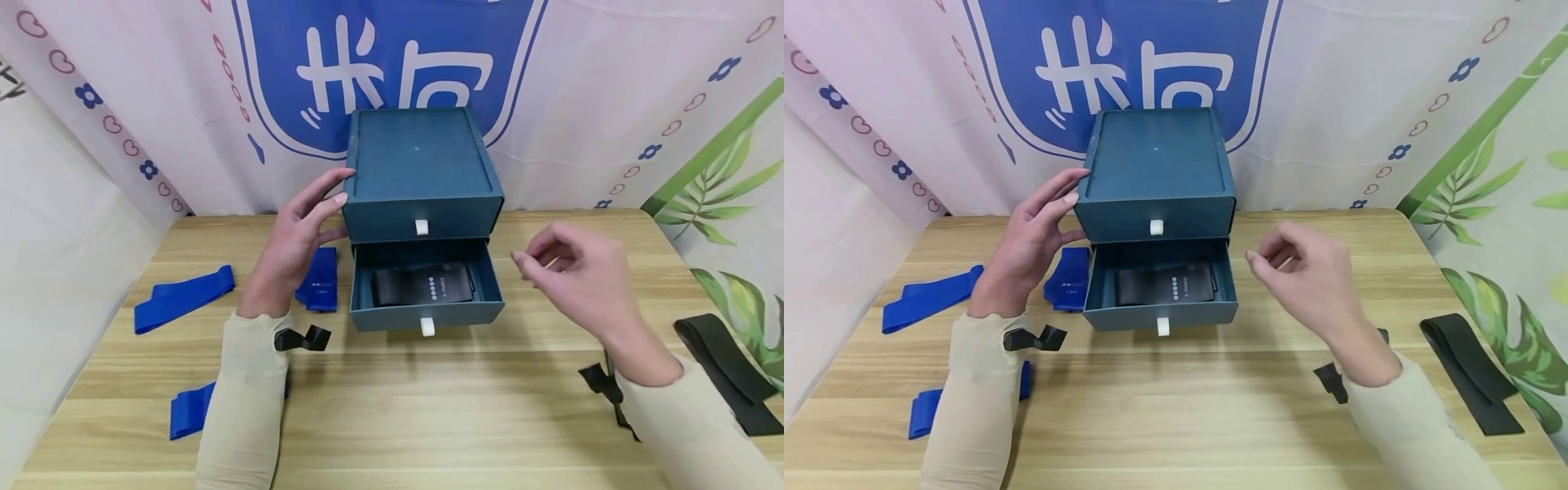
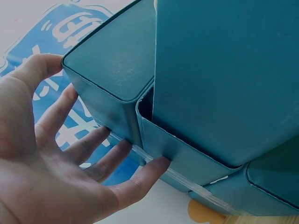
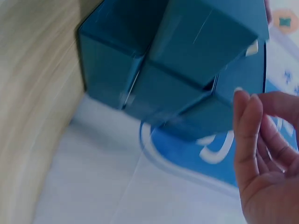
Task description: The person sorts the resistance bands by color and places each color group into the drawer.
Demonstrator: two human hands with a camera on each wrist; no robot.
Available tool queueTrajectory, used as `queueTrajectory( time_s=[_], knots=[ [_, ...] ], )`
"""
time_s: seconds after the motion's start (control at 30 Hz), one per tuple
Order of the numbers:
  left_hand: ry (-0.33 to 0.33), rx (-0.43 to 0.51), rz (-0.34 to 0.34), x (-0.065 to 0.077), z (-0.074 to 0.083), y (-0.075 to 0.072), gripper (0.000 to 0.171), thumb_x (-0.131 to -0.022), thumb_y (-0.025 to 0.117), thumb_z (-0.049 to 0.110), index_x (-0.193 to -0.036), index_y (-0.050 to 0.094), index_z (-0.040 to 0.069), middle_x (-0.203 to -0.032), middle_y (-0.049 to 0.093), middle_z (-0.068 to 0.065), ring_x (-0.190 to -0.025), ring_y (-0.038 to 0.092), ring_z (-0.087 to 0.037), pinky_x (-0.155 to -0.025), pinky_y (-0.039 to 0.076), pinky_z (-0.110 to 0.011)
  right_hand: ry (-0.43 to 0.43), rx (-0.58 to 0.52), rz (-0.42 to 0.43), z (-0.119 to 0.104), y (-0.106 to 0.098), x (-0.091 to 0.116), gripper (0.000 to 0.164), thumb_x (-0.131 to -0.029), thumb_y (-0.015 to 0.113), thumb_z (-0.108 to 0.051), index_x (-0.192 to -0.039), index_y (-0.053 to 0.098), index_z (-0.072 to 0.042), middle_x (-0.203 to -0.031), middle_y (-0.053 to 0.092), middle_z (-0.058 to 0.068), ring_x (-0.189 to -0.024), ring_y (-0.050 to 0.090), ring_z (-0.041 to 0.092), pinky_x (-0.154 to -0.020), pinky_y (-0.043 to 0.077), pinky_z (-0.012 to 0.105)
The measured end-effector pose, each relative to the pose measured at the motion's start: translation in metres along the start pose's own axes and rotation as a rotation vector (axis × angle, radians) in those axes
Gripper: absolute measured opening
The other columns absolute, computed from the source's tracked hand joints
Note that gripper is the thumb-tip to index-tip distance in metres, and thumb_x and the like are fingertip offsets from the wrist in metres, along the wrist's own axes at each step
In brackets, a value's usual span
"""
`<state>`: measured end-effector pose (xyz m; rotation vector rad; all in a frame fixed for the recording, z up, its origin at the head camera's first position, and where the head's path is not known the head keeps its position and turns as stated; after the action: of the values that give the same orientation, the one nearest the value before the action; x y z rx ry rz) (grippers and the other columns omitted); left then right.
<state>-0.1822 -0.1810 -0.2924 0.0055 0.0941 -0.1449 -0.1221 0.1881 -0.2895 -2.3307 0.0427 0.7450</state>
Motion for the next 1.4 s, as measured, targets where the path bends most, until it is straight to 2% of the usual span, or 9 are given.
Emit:
queueTrajectory(
  time_s=[0.2, 0.5, 0.73, 0.83, 0.97, 1.07, 1.17, 1.3, 1.4],
  knots=[
    [0.001, -0.003, 0.004, 0.0, 0.0, -0.001, 0.044, -0.111, 0.057, 0.034, -0.155, 0.059, 0.031, -0.172, 0.041, 0.009, -0.153, 0.042, -0.027, -0.12, 0.041, -0.07, 0.167, -0.037, -0.039, 0.029, -0.018, 0.02, 0.01, -0.093, 0.083, -0.007, -0.091, 0.073, -0.008, -0.077, 0.073, -0.014, -0.059, 0.07, 0.004, -0.057, 0.055, 0.015],
    [0.005, -0.002, 0.0, 0.0, -0.001, 0.001, 0.044, -0.112, 0.057, 0.033, -0.156, 0.058, 0.03, -0.172, 0.041, 0.009, -0.153, 0.042, -0.026, -0.12, 0.042, -0.07, 0.415, 0.099, -0.117, 0.075, -0.04, 0.057, 0.018, -0.1, 0.079, -0.031, -0.099, 0.074, -0.013, -0.08, 0.071, -0.027, -0.063, 0.072, 0.003, -0.055, 0.053, 0.021],
    [0.005, -0.001, 0.008, 0.001, -0.001, 0.001, 0.045, -0.111, 0.057, 0.033, -0.156, 0.058, 0.03, -0.172, 0.041, 0.01, -0.154, 0.041, -0.026, -0.12, 0.042, -0.071, 0.52, 0.272, -0.243, 0.115, -0.059, 0.073, 0.029, -0.101, 0.075, -0.047, -0.108, 0.078, -0.02, -0.106, 0.08, 0.001, -0.077, 0.062, -0.007, -0.063, 0.048, 0.025],
    [0.009, -0.006, 0.008, 0.001, -0.001, 0.0, 0.045, -0.111, 0.058, 0.034, -0.156, 0.058, 0.03, -0.172, 0.041, 0.01, -0.155, 0.041, -0.026, -0.12, 0.042, -0.071, 0.536, 0.313, -0.293, 0.132, -0.066, 0.077, 0.035, -0.101, 0.074, -0.049, -0.115, 0.078, -0.018, -0.124, 0.075, 0.017, -0.085, 0.069, 0.006, -0.066, 0.048, 0.028],
    [0.01, -0.017, 0.004, 0.001, 0.0, 0.0, 0.045, -0.111, 0.057, 0.034, -0.156, 0.058, 0.03, -0.172, 0.04, 0.01, -0.155, 0.04, -0.025, -0.119, 0.042, -0.07, 0.518, 0.32, -0.328, 0.146, -0.074, 0.081, 0.038, -0.1, 0.077, -0.043, -0.119, 0.078, -0.01, -0.128, 0.072, 0.03, -0.091, 0.076, 0.039, -0.066, 0.049, 0.028],
    [0.008, -0.016, 0.005, 0.0, 0.001, 0.0, 0.045, -0.112, 0.057, 0.033, -0.156, 0.058, 0.029, -0.172, 0.04, 0.011, -0.154, 0.04, -0.025, -0.119, 0.043, -0.07, 0.517, 0.321, -0.382, 0.152, -0.078, 0.082, 0.043, -0.099, 0.078, -0.041, -0.124, 0.076, -0.006, -0.132, 0.069, 0.034, -0.104, 0.072, 0.051, -0.069, 0.05, 0.029],
    [0.009, -0.014, 0.004, 0.0, 0.001, 0.0, 0.044, -0.112, 0.055, 0.031, -0.156, 0.058, 0.029, -0.172, 0.04, 0.011, -0.154, 0.04, -0.024, -0.119, 0.043, -0.07, 0.548, 0.331, -0.482, 0.157, -0.08, 0.082, 0.054, -0.1, 0.076, -0.046, -0.133, 0.071, -0.003, -0.138, 0.064, 0.037, -0.117, 0.064, 0.057, -0.076, 0.056, 0.046],
    [0.01, -0.009, 0.003, 0.0, 0.001, 0.0, 0.044, -0.112, 0.054, 0.029, -0.157, 0.057, 0.029, -0.173, 0.04, 0.01, -0.155, 0.04, -0.025, -0.119, 0.042, -0.071, 0.582, 0.349, -0.564, 0.16, -0.081, 0.082, 0.062, -0.101, 0.073, -0.051, -0.138, 0.067, -0.002, -0.141, 0.063, 0.036, -0.124, 0.057, 0.058, -0.087, 0.051, 0.064],
    [0.011, -0.006, 0.004, 0.0, 0.001, 0.0, 0.044, -0.112, 0.055, 0.03, -0.157, 0.057, 0.029, -0.173, 0.04, 0.01, -0.155, 0.04, -0.025, -0.12, 0.042, -0.071, 0.583, 0.359, -0.574, 0.161, -0.081, 0.083, 0.061, -0.1, 0.074, -0.05, -0.136, 0.068, -0.001, -0.136, 0.066, 0.034, -0.122, 0.058, 0.055, -0.087, 0.05, 0.064]
  ],
)
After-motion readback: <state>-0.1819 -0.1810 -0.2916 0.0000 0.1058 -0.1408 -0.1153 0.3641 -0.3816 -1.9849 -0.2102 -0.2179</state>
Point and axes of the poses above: each hand's wrist, its own x-axis away from the middle knuckle, its own y-axis out of the palm, z = x × y, the point moved 1 cm from there along -x, towards the middle knuckle
